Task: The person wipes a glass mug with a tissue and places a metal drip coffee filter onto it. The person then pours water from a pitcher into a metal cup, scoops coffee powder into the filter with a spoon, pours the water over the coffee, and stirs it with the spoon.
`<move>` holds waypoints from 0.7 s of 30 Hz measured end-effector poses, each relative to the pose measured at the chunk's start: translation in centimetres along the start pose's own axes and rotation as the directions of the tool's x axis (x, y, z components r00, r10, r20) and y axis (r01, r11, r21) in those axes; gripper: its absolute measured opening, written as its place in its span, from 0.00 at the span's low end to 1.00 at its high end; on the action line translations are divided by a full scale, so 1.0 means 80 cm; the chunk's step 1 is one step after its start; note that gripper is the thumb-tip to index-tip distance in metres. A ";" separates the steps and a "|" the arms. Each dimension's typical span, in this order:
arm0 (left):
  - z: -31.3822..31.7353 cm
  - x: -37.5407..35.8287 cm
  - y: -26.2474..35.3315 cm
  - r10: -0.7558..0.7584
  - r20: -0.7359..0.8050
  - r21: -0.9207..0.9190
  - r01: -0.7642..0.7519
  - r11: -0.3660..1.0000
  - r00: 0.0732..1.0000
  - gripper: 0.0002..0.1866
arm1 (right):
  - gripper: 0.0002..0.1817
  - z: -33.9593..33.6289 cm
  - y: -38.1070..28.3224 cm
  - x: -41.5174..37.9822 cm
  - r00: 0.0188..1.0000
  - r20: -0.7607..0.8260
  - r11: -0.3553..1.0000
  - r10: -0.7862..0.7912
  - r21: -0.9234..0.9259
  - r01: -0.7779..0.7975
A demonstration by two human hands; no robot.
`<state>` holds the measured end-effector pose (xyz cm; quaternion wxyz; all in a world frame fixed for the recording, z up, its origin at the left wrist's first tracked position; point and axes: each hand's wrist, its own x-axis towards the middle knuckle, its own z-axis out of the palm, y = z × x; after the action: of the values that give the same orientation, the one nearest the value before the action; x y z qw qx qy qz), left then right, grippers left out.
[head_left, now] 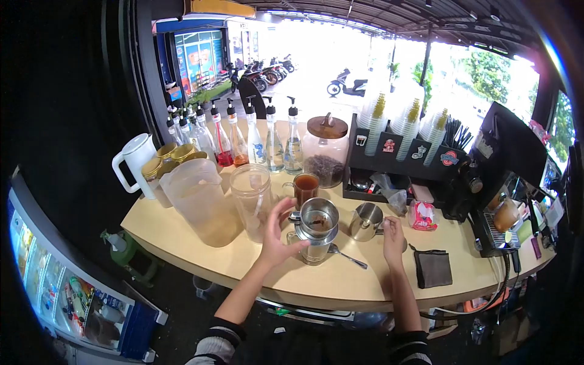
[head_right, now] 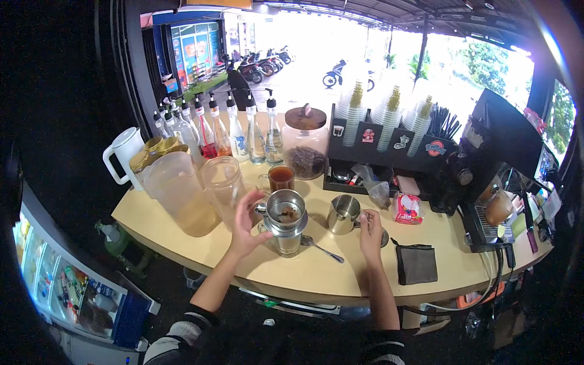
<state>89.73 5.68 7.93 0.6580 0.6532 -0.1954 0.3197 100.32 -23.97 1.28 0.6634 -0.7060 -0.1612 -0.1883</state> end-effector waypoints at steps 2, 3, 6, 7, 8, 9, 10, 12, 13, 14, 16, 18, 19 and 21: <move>0.002 0.004 -0.011 -0.036 0.051 0.018 0.035 0.999 0.998 0.48 | 0.07 -0.002 0.006 0.000 1.000 0.007 1.000 0.007 0.016 -0.008; 0.002 0.008 -0.013 -0.069 0.103 0.033 0.066 0.997 0.992 0.48 | 0.07 -0.002 0.008 0.000 1.000 0.007 1.000 0.006 0.023 -0.006; 0.003 0.008 -0.015 -0.183 0.181 0.129 0.161 0.978 0.966 0.49 | 0.07 -0.003 0.012 0.000 0.999 0.031 0.998 0.040 0.046 -0.042; 0.007 0.006 -0.014 -0.174 0.128 0.119 0.159 0.980 0.976 0.47 | 0.07 -0.005 0.011 0.000 0.997 0.042 0.997 0.070 0.039 -0.071; 0.007 0.005 -0.015 -0.174 0.135 0.120 0.159 0.980 0.975 0.47 | 0.08 -0.006 0.011 -0.002 0.993 0.053 0.994 0.102 0.029 -0.104; 0.006 0.003 -0.016 -0.196 0.124 0.157 0.176 0.972 0.973 0.45 | 0.08 -0.006 0.009 -0.003 0.993 0.047 0.994 0.105 0.029 -0.106; 0.006 0.002 -0.016 -0.218 0.110 0.192 0.194 0.962 0.970 0.44 | 0.08 -0.003 0.007 -0.004 0.995 0.038 0.993 0.096 0.068 -0.098; 0.006 -0.001 -0.008 -0.217 0.118 0.254 0.182 0.950 0.969 0.42 | 0.08 -0.001 0.007 -0.004 0.996 0.022 0.991 0.087 0.104 -0.088; 0.006 -0.002 -0.004 -0.215 0.120 0.318 0.168 0.933 0.969 0.40 | 0.08 -0.001 0.009 -0.004 0.995 0.019 0.986 0.100 0.134 -0.102; 0.007 -0.002 -0.004 -0.216 0.125 0.314 0.168 0.934 0.968 0.40 | 0.08 -0.001 0.011 -0.003 0.993 0.017 0.980 0.114 0.165 -0.115; 0.008 -0.003 -0.004 -0.269 0.125 0.243 0.234 0.941 0.955 0.39 | 0.08 0.000 0.003 -0.004 0.993 0.013 0.978 0.114 0.173 -0.115; 0.010 -0.005 -0.005 -0.236 0.118 0.241 0.203 0.949 0.964 0.38 | 0.08 0.000 0.003 -0.003 0.994 0.008 0.977 0.112 0.182 -0.112; 0.011 -0.007 -0.006 -0.206 0.107 0.243 0.175 0.954 0.973 0.37 | 0.08 -0.002 0.009 -0.004 0.994 0.019 0.976 0.104 0.191 -0.105; 0.013 -0.011 -0.008 -0.215 0.106 0.221 0.188 0.957 0.971 0.37 | 0.08 -0.002 0.015 -0.006 0.995 0.020 0.974 0.097 0.203 -0.099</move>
<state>89.71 4.59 6.96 0.6009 0.7545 -0.1349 0.2268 100.49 -24.16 0.02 0.7399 -0.6423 -0.1483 -0.1342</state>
